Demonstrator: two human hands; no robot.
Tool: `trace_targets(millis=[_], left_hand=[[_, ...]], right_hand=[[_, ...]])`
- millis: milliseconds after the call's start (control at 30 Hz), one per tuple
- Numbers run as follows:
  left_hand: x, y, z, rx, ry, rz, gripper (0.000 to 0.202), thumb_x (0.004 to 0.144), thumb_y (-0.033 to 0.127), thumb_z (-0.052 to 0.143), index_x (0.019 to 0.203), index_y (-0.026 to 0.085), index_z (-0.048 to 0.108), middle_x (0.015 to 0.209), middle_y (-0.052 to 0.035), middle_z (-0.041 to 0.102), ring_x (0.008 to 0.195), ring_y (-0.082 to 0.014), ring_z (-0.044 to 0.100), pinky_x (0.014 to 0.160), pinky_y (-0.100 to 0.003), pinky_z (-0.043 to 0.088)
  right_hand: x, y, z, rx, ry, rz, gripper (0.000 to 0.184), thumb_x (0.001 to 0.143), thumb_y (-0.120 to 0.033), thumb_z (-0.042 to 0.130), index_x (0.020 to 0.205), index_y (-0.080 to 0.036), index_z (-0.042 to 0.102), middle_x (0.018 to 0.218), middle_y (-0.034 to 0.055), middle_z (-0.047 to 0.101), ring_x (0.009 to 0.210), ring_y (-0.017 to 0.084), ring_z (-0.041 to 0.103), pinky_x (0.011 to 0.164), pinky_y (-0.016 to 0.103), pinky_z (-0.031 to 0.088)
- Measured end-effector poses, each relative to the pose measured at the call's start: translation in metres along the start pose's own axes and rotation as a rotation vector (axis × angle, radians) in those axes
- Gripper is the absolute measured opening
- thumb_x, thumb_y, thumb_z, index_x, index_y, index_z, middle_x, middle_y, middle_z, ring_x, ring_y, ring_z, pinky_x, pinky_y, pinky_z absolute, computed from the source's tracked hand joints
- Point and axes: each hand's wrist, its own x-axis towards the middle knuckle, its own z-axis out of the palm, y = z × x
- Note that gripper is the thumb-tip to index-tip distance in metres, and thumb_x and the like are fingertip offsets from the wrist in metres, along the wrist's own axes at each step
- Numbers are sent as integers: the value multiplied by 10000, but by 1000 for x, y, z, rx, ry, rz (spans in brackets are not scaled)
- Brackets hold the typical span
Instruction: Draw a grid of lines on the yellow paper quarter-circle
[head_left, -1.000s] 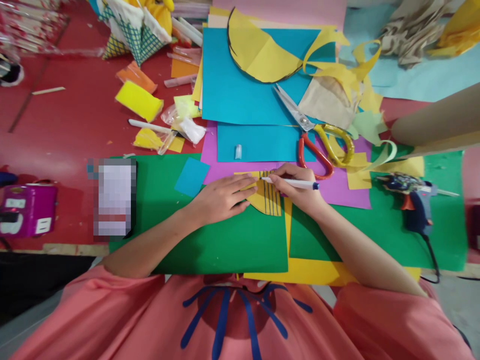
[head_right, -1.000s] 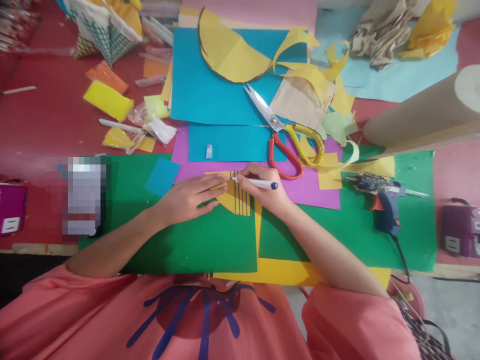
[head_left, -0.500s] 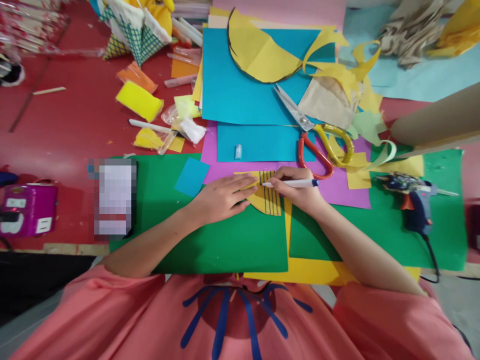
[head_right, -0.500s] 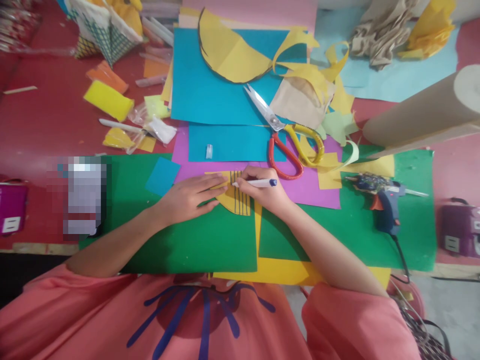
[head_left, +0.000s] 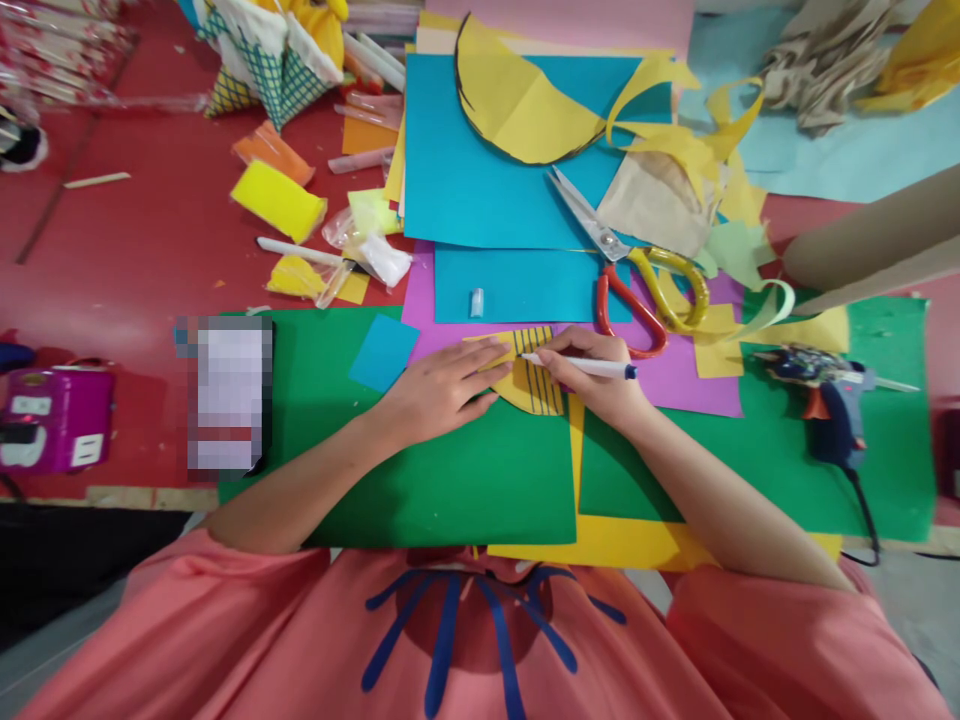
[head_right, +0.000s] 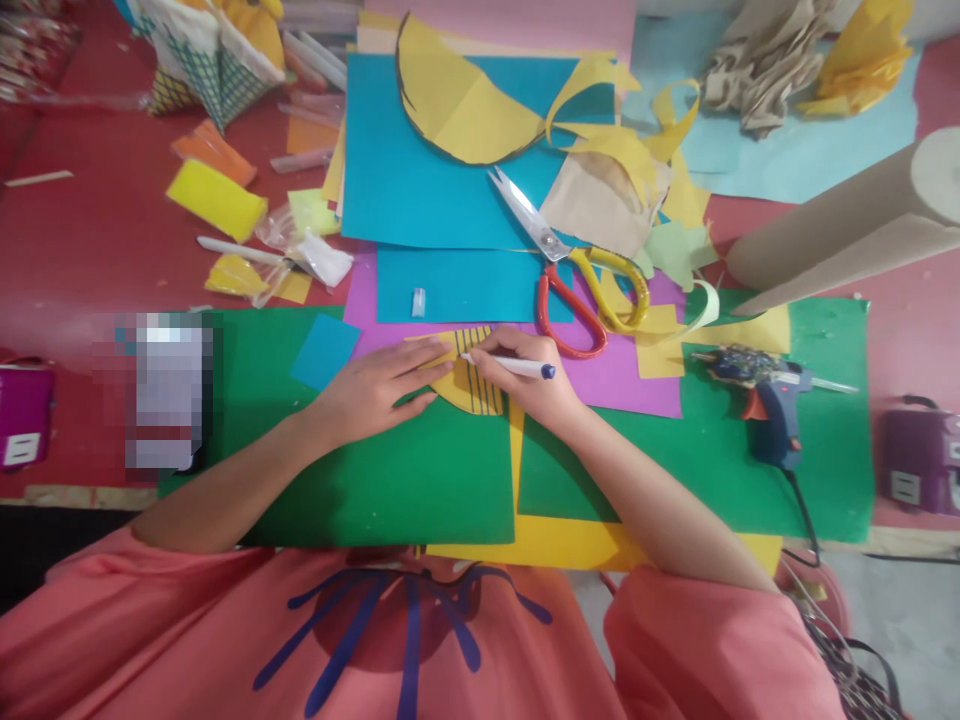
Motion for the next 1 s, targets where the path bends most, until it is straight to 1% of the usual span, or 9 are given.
trace_targets(millis=[267,433,667,733,833,900,1000], left_hand=[[1,1,-1,8,4,11,359,920,269,466,1245,140,545,1351,-117,518,1271,-240,471,1050,-411,433],[1,1,-1,3,6,0,358,919,269,468,1249,153,544,1351,-114,518,1276,-233,466,1056,-405,427],[0,1,0,8,10,6,345,919,262,467,1235,155,553,1350,-109,520,1280,-229,463,1058,-402,426],[1,1,0,23,17,18,343,920,258,463,1232,147,554,1347,-110,523,1274,-230,469,1053,-396,431],[1,1,-1,48,20,23,346,922,259,459,1231,136,555,1337,-112,532,1262,-234,482,1042,-391,440],[2,1,-1,54,19,10,352,922,266,459,1233,131,554,1333,-118,534,1260,-241,482,1048,-405,431],[2,1,-1,46,15,-12,370,923,278,457,1252,129,535,1341,-127,525,1281,-244,459,1065,-420,411]], right_hand=[[1,0,-1,-4,-20,-4,203,811,-334,612,772,-141,662,660,15,616,556,97,512,502,226,381],[1,2,-2,-33,-54,10,209,807,-327,610,723,-141,656,615,5,598,526,88,477,477,220,347],[-1,2,-2,-9,-80,29,227,796,-330,612,669,-143,637,549,-12,553,480,77,427,443,219,301],[-1,1,-2,0,-62,23,227,797,-327,610,657,-149,627,553,-13,552,480,77,432,446,220,308],[-2,-1,-3,32,18,13,223,801,-332,607,666,-155,616,573,-8,566,490,85,463,456,223,340],[-2,-2,-4,43,56,7,220,799,-336,613,677,-153,615,580,-4,573,494,89,478,457,224,349],[-2,-2,-3,29,30,-12,218,804,-339,613,696,-150,621,583,-4,573,492,87,478,458,224,349]])
